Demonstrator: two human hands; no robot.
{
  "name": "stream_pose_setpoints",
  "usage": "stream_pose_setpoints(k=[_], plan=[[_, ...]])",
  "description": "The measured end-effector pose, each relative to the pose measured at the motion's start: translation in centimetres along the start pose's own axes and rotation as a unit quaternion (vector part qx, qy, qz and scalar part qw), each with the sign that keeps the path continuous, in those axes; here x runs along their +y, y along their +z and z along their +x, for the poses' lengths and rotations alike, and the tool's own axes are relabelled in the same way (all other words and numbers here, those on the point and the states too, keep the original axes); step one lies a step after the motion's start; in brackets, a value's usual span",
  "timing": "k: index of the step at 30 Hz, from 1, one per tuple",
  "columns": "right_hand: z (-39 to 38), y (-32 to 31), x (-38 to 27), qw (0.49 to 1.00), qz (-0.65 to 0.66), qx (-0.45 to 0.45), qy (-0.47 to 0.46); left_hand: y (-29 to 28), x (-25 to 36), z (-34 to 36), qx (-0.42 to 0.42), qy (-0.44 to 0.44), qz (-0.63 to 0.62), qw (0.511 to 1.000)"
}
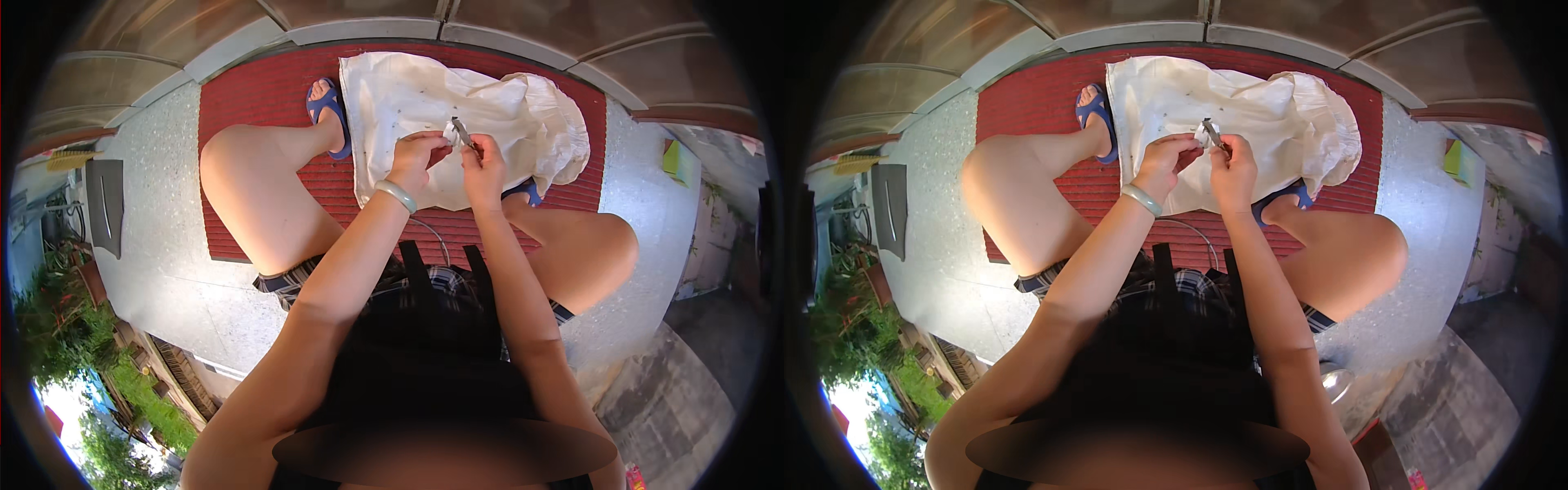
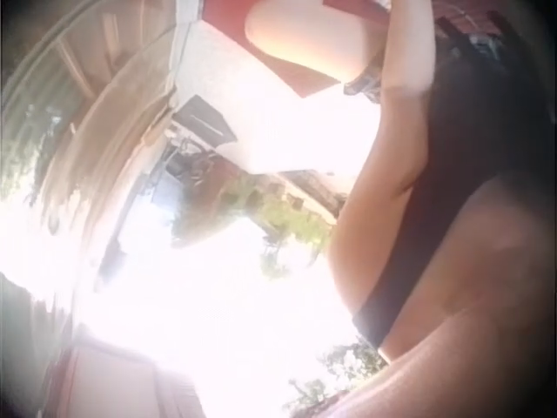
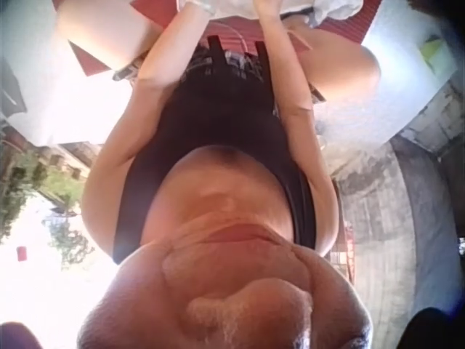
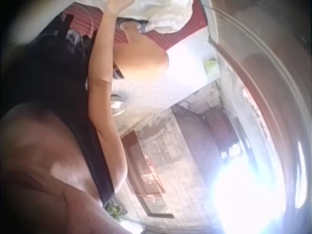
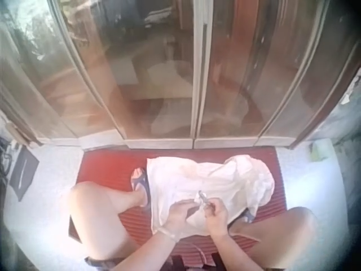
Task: The recorder is applying adhesive tape to a plastic strip on a sliding door curtain and trimming it with a utility knife.
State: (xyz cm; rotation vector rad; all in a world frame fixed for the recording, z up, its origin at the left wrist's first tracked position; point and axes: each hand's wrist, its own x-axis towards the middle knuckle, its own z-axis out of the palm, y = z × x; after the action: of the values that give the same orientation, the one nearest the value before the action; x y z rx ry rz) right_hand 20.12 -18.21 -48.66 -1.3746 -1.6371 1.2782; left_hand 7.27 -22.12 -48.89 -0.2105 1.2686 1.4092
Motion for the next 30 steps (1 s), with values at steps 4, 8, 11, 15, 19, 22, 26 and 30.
stream_pose_setpoints(k=[4,8,11,15,19,22,26,30], plan=[[-1.3,-0.5,-1.8,0.975,-0.121,0.026,-0.182,-0.1,-0.2,-1.6,-0.005,-0.021,-0.028,0.999],[-2.3,-0.9,-2.9,0.959,-0.175,0.018,-0.223,0.0,-0.1,-2.7,-0.011,-0.025,-0.051,0.998],[-2.8,-1.0,-3.3,0.945,-0.206,0.017,-0.253,-0.2,-0.1,-2.3,-0.013,-0.051,-0.088,0.995],[-3.3,-1.2,-3.5,0.947,-0.195,0.018,-0.254,-0.2,-0.3,-2.1,-0.052,-0.098,-0.169,0.979],[-3.3,-1.6,-3.7,0.95,-0.172,0.028,-0.258,-0.2,-0.2,-2.7,-0.094,-0.11,-0.195,0.97],[-3.3,-1.8,-3.8,0.955,-0.146,0.023,-0.256,-0.3,-0.2,-3.2,-0.109,-0.085,-0.174,0.975],[-3.6,-2.0,-4.3,0.967,-0.119,0.02,-0.225,-0.2,-0.2,-4.3,-0.113,-0.057,-0.109,0.986],[-3.8,-1.9,-4.7,0.968,-0.119,0.007,-0.22,0.4,-0.5,-5.4,-0.055,-0.002,-0.109,0.993]])
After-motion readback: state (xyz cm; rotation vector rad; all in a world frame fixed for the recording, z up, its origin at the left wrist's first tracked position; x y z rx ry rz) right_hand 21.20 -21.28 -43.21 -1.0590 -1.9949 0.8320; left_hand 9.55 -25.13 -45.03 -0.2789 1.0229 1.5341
